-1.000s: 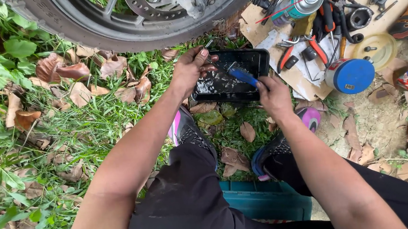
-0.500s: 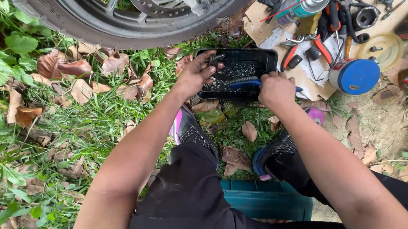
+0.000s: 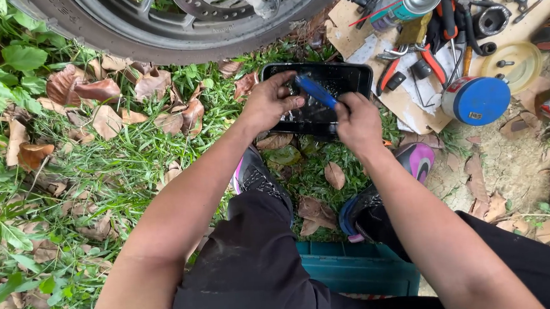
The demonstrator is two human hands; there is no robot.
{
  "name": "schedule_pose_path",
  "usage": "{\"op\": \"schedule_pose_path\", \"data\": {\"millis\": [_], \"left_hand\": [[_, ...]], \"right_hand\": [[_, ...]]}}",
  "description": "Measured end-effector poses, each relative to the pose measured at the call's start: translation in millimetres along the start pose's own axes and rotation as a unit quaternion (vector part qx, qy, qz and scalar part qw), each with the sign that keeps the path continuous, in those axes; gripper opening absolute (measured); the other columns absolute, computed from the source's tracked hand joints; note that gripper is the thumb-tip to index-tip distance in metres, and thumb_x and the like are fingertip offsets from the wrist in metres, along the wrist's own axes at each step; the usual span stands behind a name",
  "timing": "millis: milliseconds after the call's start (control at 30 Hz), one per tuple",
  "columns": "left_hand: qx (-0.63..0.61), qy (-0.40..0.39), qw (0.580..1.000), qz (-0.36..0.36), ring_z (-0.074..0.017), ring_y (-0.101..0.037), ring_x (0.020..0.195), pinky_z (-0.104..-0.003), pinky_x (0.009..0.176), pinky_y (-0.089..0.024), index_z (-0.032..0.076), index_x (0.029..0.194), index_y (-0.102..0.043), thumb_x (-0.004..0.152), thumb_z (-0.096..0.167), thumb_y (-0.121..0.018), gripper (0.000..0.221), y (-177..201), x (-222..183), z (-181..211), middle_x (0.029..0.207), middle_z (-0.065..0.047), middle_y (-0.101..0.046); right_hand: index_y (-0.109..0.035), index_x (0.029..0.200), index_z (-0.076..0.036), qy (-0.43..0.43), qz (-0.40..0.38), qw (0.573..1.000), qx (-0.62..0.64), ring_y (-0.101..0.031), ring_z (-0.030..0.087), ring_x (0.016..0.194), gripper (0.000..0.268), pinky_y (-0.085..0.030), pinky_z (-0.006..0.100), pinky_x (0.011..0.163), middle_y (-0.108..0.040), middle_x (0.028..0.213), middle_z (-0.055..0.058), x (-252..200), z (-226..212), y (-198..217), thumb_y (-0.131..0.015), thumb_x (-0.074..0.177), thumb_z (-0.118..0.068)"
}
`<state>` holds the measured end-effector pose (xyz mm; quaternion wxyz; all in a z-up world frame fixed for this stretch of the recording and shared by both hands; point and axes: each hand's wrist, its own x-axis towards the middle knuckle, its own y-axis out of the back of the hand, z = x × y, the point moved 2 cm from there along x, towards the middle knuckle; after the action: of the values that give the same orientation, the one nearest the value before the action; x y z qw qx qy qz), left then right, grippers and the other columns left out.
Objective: Scrubbing a motorcycle brake caliper body with a brush and cleaning fluid in a tray to remove grime.
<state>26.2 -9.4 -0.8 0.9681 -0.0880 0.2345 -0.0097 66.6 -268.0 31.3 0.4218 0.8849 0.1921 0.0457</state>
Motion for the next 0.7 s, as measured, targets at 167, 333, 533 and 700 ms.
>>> {"op": "schedule_pose_path", "data": {"millis": [167,333,533,700], "left_hand": [[-0.006,0.02,1.0,-0.002,-0.0176,-0.083,0.085,-0.02,0.062,-0.065,-0.003,0.155,-0.056,0.095,0.013,-0.094,0.074,-10,-3,4,0.095,-0.009,-0.079],[-0.065,-0.01,0.998,-0.006,-0.0259,-0.085,0.087,-0.021,0.06,-0.062,-0.008,0.158,-0.051,0.1,0.006,-0.088,0.071,-9,-1,-4,0.088,-0.012,-0.075],[-0.061,0.004,0.998,-0.022,-0.0248,-0.085,0.086,-0.022,0.061,-0.062,-0.011,0.154,-0.05,0.1,0.007,-0.088,0.069,-24,-17,6,0.09,-0.014,-0.078],[-0.086,-0.018,0.996,-0.004,-0.0279,-0.085,0.084,-0.021,0.057,-0.06,-0.007,0.157,-0.052,0.097,0.001,-0.089,0.071,-7,-6,1,0.089,-0.014,-0.075]], "right_hand": [[-0.082,0.115,-0.004,0.03,0.022,0.999,0.028,-0.076,0.049,0.096,0.015,-0.061,0.055,0.077,-0.075,0.099,0.019,4,-19,15,-0.071,0.108,-0.013],[-0.082,0.115,-0.007,0.036,0.008,0.999,0.011,-0.075,0.049,0.092,0.017,-0.061,0.058,0.077,-0.073,0.097,0.018,6,9,5,-0.071,0.108,-0.018],[-0.081,0.112,-0.006,0.053,0.028,0.997,0.046,-0.075,0.049,0.09,0.015,-0.06,0.056,0.072,-0.073,0.096,0.017,3,-15,9,-0.07,0.11,-0.017],[-0.082,0.114,-0.008,-0.003,-0.013,1.0,-0.023,-0.076,0.047,0.09,0.019,-0.061,0.055,0.073,-0.072,0.093,0.015,-14,45,8,-0.071,0.108,-0.022]]}}
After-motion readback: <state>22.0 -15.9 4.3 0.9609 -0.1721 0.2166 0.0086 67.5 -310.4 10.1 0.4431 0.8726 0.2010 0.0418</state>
